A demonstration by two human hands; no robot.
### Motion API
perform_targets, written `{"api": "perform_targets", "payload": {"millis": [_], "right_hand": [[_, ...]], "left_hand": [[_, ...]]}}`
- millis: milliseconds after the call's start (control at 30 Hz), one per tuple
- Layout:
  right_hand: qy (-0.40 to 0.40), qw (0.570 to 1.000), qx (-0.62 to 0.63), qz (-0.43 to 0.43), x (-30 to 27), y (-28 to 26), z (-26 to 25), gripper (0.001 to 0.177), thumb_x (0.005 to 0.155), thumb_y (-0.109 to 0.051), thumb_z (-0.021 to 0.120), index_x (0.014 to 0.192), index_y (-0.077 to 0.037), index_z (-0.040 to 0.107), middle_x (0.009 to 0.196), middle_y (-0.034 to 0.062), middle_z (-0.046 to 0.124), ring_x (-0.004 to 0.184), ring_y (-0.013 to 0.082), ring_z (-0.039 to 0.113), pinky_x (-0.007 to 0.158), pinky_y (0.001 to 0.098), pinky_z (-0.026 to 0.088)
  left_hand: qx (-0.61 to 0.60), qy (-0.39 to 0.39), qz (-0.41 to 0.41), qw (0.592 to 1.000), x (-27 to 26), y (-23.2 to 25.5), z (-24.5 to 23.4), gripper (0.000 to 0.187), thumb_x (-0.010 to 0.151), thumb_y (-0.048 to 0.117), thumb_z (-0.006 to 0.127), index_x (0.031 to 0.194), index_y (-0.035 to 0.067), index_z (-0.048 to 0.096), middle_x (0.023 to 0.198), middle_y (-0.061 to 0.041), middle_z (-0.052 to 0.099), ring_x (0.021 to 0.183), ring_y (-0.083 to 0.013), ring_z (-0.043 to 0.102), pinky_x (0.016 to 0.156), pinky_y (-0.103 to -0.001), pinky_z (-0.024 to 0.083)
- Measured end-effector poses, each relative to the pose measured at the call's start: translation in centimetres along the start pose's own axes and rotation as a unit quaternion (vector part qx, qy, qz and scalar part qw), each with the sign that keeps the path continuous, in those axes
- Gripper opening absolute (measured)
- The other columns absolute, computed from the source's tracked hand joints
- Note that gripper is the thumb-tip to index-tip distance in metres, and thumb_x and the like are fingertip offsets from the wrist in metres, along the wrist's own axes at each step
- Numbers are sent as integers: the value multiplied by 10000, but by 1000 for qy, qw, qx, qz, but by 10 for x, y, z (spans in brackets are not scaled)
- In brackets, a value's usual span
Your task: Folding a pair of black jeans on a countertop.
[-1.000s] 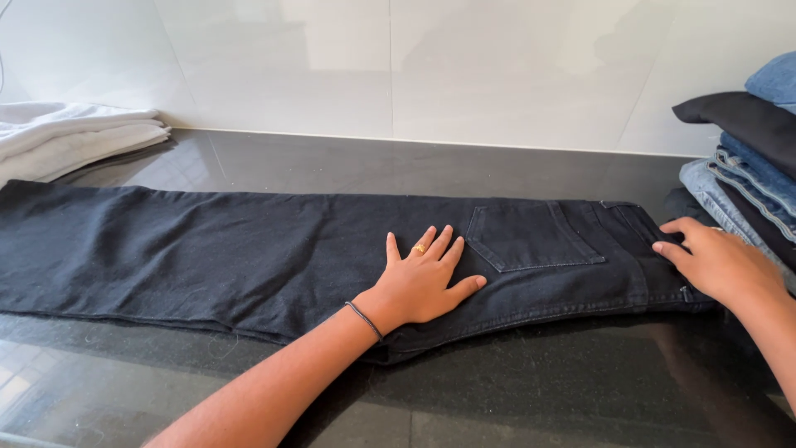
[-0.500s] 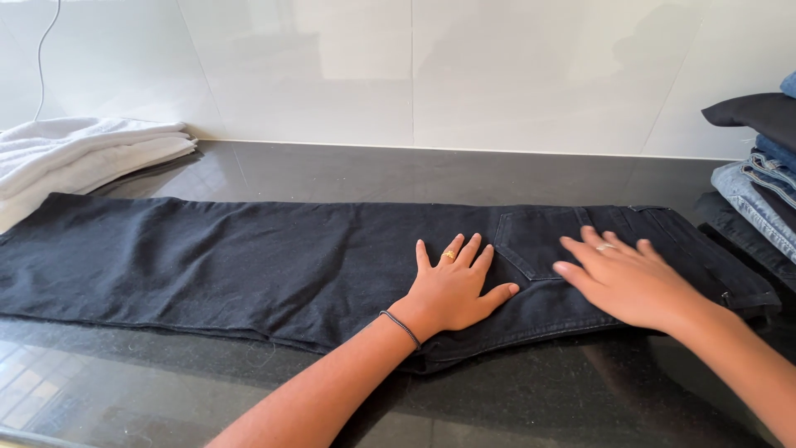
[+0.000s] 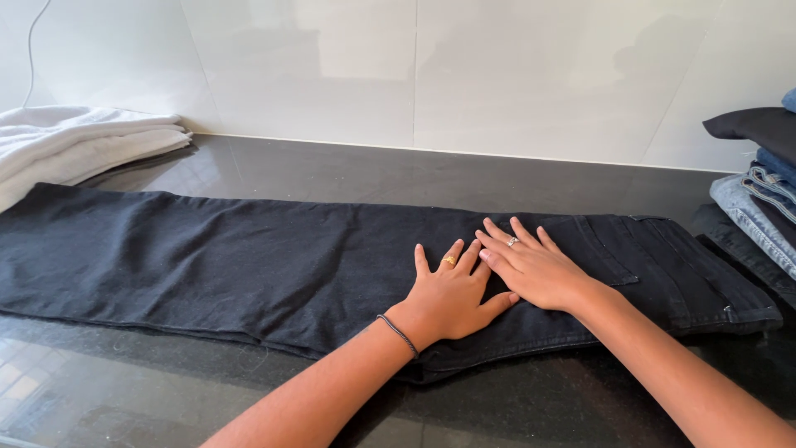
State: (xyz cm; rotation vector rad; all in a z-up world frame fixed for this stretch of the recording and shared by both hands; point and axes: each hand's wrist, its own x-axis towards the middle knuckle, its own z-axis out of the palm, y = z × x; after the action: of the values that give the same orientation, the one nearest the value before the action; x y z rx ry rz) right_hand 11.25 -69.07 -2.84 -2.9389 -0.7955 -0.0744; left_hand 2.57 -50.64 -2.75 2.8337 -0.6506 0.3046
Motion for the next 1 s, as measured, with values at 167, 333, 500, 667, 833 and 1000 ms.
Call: {"api": "perform_targets", "payload": {"millis": [167,333,500,667,833,1000], "right_hand": [[-33,999,2,23,-12,-8,-23,699,970,-655,132,1607,-371,175,1714,-129,60,1585,189,5,1271,508,44],[-47,993,-33,103,-21,33,-37,744,936,-699,114,1618,-402,113,1712,-128,9,1577,133,-5,1271,510,27],[-45,976,-31,211,-27,79,-34,797,923,-754,222,1620,-377,131,1719,-114,40,1591,116,11,1285,493,62],[-41,970,-55,231,-29,71,-32,780,945,-725,206,1627,-355,124,1718,-89,55,1585,136,26,1268,545,84],[-39,971,-53,230,-31,72,-31,785,945,-725,204,1627,-342,139,1718,-89,76,1587,142,38,1269,559,91],[-36,973,-47,225,-30,72,-32,788,942,-727,202,1627,-342,140,1722,-87,59,1585,142,26,1273,558,79]], "left_hand": [[3,-2,-4,1000,-1,-8,-10,828,923,698,405,1542,148,395,1654,-117,278,1537,-327,212,1096,-819,80],[-6,-1,-43,999,4,-39,-13,748,926,685,408,1539,256,420,1660,-1,298,1553,-249,207,1173,-730,77],[17,12,-110,994,7,-68,-13,762,932,696,381,1555,257,389,1667,-6,265,1549,-249,180,1194,-682,55],[20,-4,-119,993,7,-70,-18,759,934,696,364,1558,264,377,1666,7,258,1557,-229,167,1192,-690,40],[24,-1,-134,991,6,-76,-23,766,931,697,368,1561,262,377,1675,32,253,1558,-224,168,1187,-708,32],[18,-10,-160,987,9,-92,-25,763,936,698,356,1568,269,352,1682,80,213,1564,-216,136,1191,-705,10]]}}
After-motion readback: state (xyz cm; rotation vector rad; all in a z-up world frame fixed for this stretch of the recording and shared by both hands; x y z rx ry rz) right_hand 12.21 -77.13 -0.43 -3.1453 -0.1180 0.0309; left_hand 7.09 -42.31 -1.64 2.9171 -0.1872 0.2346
